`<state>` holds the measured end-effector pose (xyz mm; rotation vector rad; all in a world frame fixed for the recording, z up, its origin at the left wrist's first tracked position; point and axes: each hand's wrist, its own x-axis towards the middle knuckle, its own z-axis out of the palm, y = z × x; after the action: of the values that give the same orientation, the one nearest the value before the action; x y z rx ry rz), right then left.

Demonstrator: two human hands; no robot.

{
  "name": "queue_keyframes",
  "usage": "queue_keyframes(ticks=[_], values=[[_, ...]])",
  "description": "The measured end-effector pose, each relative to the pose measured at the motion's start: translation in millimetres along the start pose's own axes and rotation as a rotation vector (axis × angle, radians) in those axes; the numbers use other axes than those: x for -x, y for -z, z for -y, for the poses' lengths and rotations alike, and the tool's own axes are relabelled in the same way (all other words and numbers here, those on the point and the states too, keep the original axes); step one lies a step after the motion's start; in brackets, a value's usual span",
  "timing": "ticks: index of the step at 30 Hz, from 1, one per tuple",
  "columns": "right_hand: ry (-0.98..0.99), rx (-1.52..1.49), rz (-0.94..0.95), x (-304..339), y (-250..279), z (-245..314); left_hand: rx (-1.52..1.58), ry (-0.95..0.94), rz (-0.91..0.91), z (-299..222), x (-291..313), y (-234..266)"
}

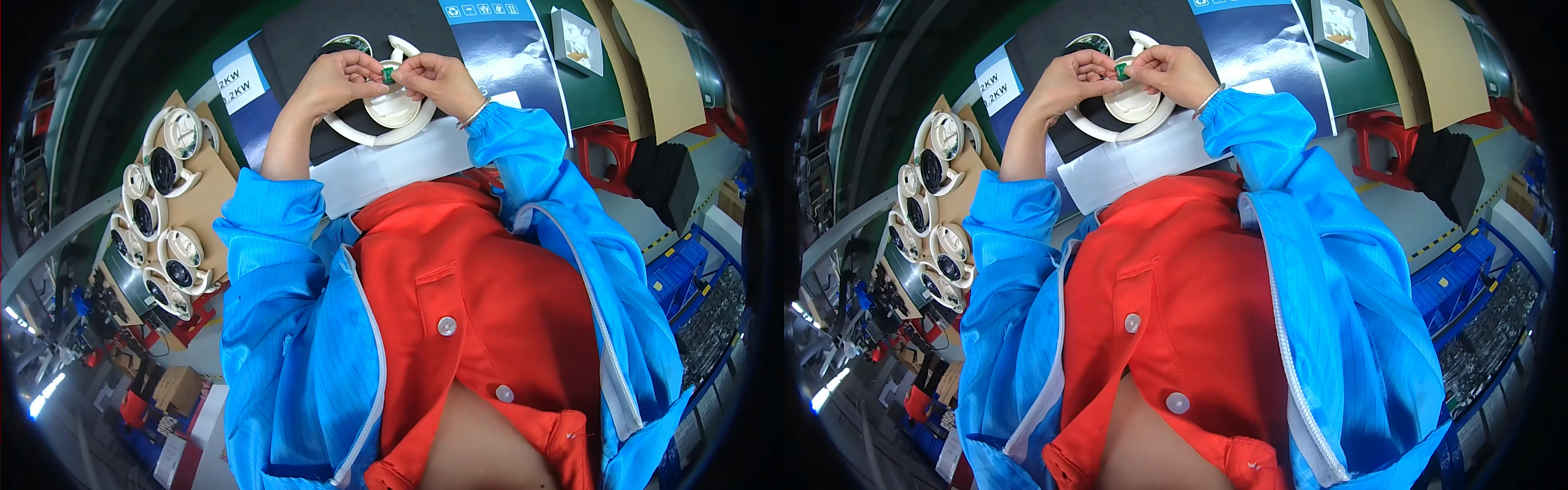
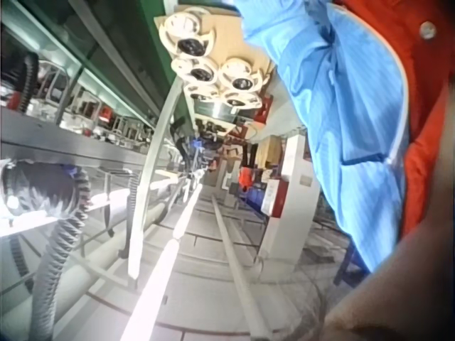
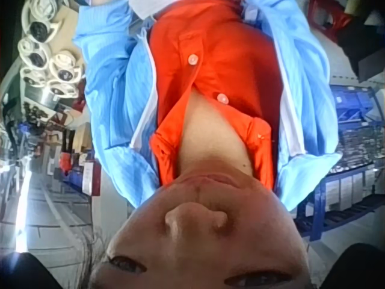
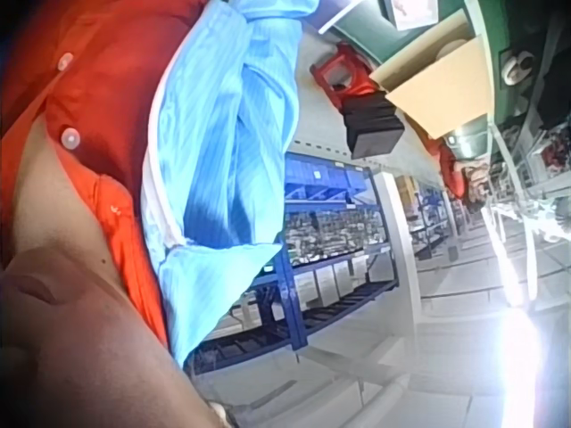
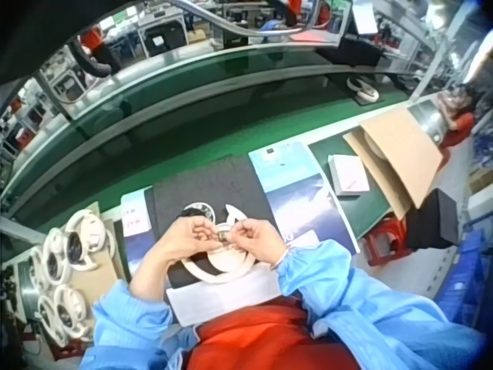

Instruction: Assembling circular components onto base plates at an industrial workstation.

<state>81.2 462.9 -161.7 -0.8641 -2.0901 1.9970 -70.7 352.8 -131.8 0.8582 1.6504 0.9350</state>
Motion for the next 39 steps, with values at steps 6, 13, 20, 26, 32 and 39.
queue_keyframes(ticks=[6,13,20,26,32,39], values=[[0.002,0.029,-0.006,0,0,1,0.020,0.009,-0.009,1,2,0],[0.008,0.025,0.016,2,1,1,0.015,0.010,-0.009,2,3,-1],[0.097,-0.072,-0.036,2,-4,0,0.083,0.000,-0.044,6,3,-3],[-0.011,-0.087,-0.184,10,-8,-1,-0.489,-0.132,-0.273,5,13,-25],[0.616,0.960,-0.256,26,-25,-12,-0.895,-0.477,-0.472,18,22,-43],[0.678,1.140,-0.248,21,-31,-19,-1.123,-0.589,-0.591,27,16,-51]])
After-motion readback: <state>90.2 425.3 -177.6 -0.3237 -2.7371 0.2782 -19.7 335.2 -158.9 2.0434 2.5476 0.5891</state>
